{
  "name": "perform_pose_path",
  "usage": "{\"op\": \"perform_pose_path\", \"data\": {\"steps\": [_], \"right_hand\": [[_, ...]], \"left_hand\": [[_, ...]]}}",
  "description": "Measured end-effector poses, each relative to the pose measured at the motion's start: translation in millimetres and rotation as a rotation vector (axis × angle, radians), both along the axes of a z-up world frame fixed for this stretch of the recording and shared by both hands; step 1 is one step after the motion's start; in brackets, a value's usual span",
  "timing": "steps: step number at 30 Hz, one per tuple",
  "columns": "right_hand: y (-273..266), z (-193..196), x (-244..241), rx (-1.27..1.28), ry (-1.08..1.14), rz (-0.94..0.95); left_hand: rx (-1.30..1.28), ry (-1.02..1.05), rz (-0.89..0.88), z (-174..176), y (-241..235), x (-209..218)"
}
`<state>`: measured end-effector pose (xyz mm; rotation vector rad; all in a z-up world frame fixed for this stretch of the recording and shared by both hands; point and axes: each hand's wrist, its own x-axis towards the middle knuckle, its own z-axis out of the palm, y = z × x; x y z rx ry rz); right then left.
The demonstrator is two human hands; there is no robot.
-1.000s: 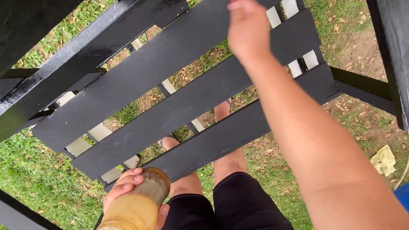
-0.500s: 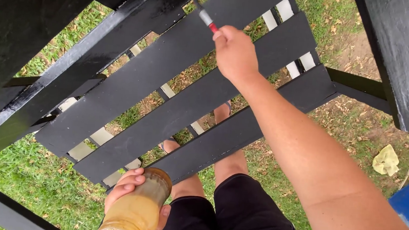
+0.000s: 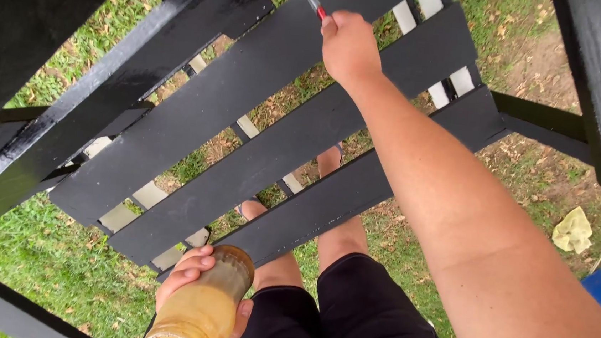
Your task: A person uses a paintbrush to apply a coating to the slats of a black wooden bench while holding a jar of liquid.
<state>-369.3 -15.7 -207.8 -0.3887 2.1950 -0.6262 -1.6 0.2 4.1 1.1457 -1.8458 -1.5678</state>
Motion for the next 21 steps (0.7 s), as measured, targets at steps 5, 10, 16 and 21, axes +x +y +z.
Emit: {"op": "perform_pose_path", "data": {"steps": [5,10,16,21], "right_hand": [[35.6,11.2,9.5,-0.018,-0.012,-0.108],[20.1,-3.5,15.2,-0.445,0.052,-0.429],[-8.7,-23.0,16.5,-0.405,0.028,-0.207],[0.2,-3.7,-3.2,0.003,0.116,0.178]], "left_hand": [[-0.012,0.031,-0.031,5.4,-5.7,1.4],[-0.03,0.036,0.021,-4.3,-3.0,1.2],[0.002,0.018,-0.001,-4.1,-3.6,9.1],[0.011,0.013,-0.037,-10.1,-1.5,9.2]]}}
